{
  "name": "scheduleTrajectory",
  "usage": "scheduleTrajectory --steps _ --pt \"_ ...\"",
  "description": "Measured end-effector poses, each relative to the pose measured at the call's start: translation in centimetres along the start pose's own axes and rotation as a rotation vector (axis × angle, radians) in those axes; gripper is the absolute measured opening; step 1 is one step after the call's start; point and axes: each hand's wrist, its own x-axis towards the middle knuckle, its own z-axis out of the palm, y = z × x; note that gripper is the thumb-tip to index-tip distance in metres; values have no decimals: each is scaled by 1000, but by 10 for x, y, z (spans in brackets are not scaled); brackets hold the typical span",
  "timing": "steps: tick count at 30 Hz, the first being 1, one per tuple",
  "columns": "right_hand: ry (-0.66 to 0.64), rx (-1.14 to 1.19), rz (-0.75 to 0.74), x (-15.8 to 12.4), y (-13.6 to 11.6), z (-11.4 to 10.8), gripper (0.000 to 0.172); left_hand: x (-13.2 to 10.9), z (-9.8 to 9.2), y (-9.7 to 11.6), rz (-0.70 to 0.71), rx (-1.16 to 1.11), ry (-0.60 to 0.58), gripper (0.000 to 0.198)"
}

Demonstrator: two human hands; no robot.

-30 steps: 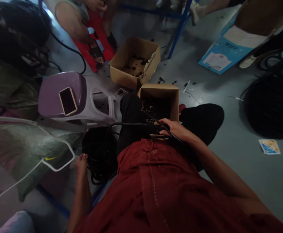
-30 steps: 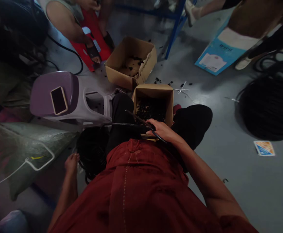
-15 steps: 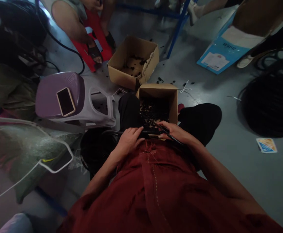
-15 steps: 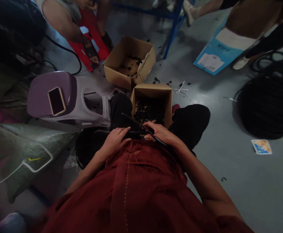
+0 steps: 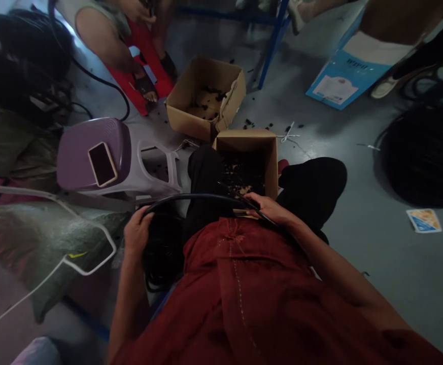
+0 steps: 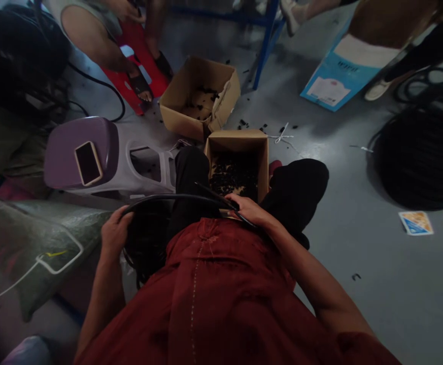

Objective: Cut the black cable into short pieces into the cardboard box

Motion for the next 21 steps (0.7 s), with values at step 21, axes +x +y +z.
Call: scheduleTrajectory --steps 21 --pt "51 297 52 -8 -19 -7 35 -23 46 16 157 377 -671 26"
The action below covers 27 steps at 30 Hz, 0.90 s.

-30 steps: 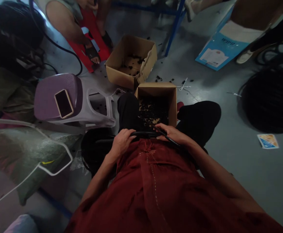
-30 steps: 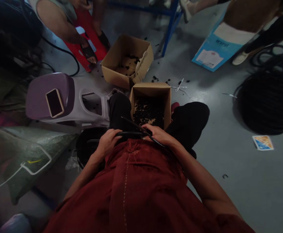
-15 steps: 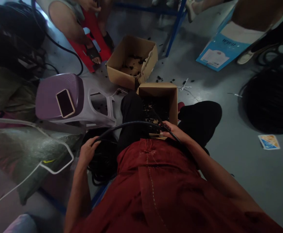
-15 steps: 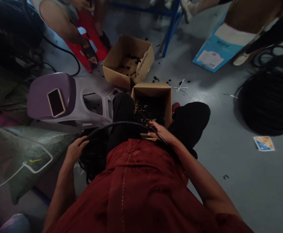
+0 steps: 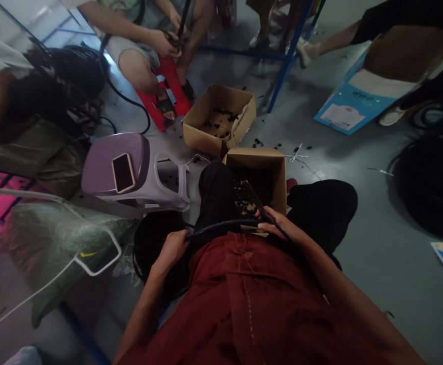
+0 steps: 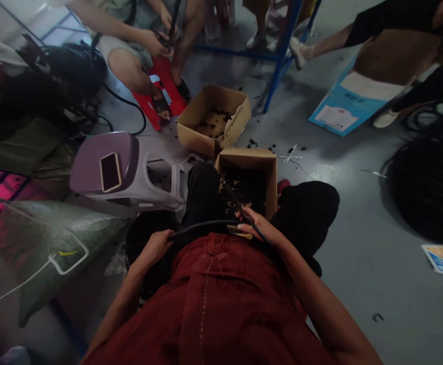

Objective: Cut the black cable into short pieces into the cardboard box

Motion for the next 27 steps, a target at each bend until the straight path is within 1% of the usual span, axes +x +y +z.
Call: scheduleTrajectory --steps 3,6,7,9,10,12,15,18,20,22,24,25,27 --pt "-66 -19 -3 -1 -2 2 37 -1 -23 35 102 -85 27 31" --pt "-81 -20 -23 0 -3 5 36 5 -38 73 232 -177 -28 36" --pt "-79 -26 -33 0 -3 5 36 9 -39 87 281 -215 -57 37" --pt "-79 -50 -55 2 -3 4 36 21 -37 111 375 -289 -151 40" --pt "-77 -66 -68 3 -3 3 36 27 -35 122 407 -309 -197 41" --pt "-61 -97 -89 5 -2 0 36 41 -28 137 428 -352 -233 41" --pt "-8 -126 -113 6 1 -7 36 58 -23 148 443 -483 -289 36" --pt "10 -136 -137 7 5 -10 35 70 -23 155 450 -652 -408 34" --pt "12 -158 -148 7 8 -11 36 76 -22 160 433 -754 -485 33" --pt "29 -178 -164 9 11 -11 38 82 -16 165 397 -830 -520 32" --pt "79 -180 -164 10 16 -11 40 87 -6 167 364 -895 -488 30" --pt "122 -174 -155 11 19 -12 42 90 0 167 345 -930 -438 30" --pt "246 -148 -113 11 26 -13 44 96 12 165 301 -1004 -280 30"
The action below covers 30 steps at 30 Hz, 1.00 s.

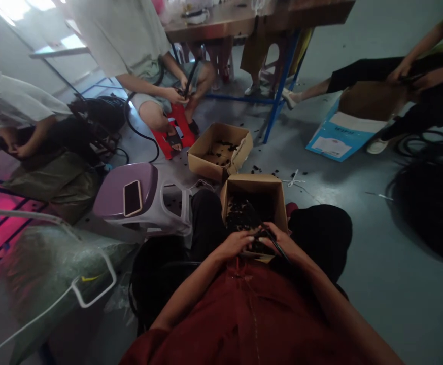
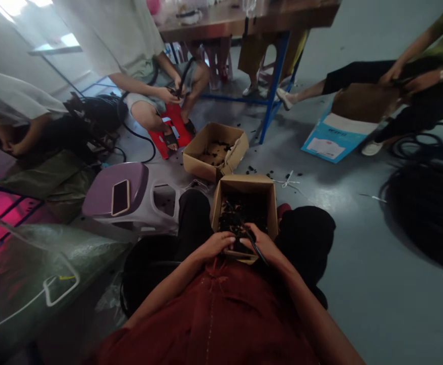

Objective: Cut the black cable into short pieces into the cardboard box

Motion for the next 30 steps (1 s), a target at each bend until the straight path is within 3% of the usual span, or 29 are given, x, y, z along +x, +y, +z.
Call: scheduleTrajectory --steps 3,6,9,13,17,23,30 --pt "181 65 92 -5 14 4 45 8 -1 -17 48 -85 291 29" --pt "254 197 179 -15 27 14 47 16 -7 -26 73 -202 442 34" --pt "169 300 253 -25 34 27 48 20 -12 -32 92 -253 448 35" --pt "37 179 261 -29 31 35 46 19 -15 -38 102 -205 401 37" --pt "11 -2 227 -26 26 31 45 13 -24 -35 153 -48 419 37" --pt "3 -33 215 -22 29 36 50 14 -42 -25 233 173 483 38" --pt "-48 -66 197 -1 25 44 50 23 -34 -36 239 276 458 33"
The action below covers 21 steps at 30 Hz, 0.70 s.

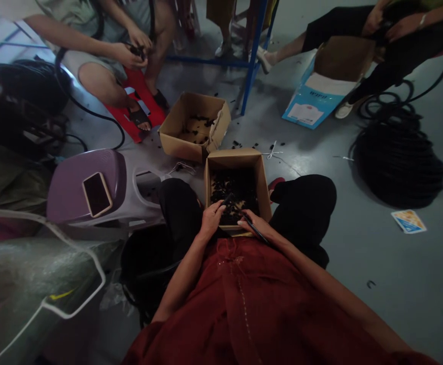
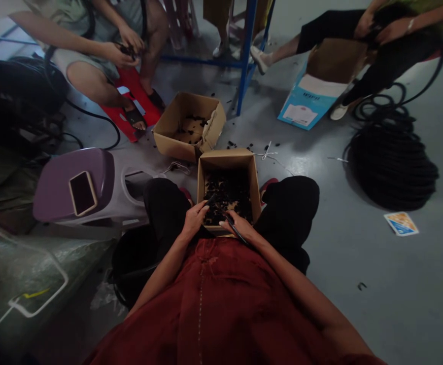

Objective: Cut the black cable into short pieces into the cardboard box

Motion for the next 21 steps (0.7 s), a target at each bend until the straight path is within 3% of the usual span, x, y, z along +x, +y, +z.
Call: scheduleTrajectory --steps 12,21 --pt "38 -28 25 3 8 4 53 1 11 -8 121 170 -46 34" --pt "17 6 9 4 17 3 46 3 13 -10 90 189 -111 32"
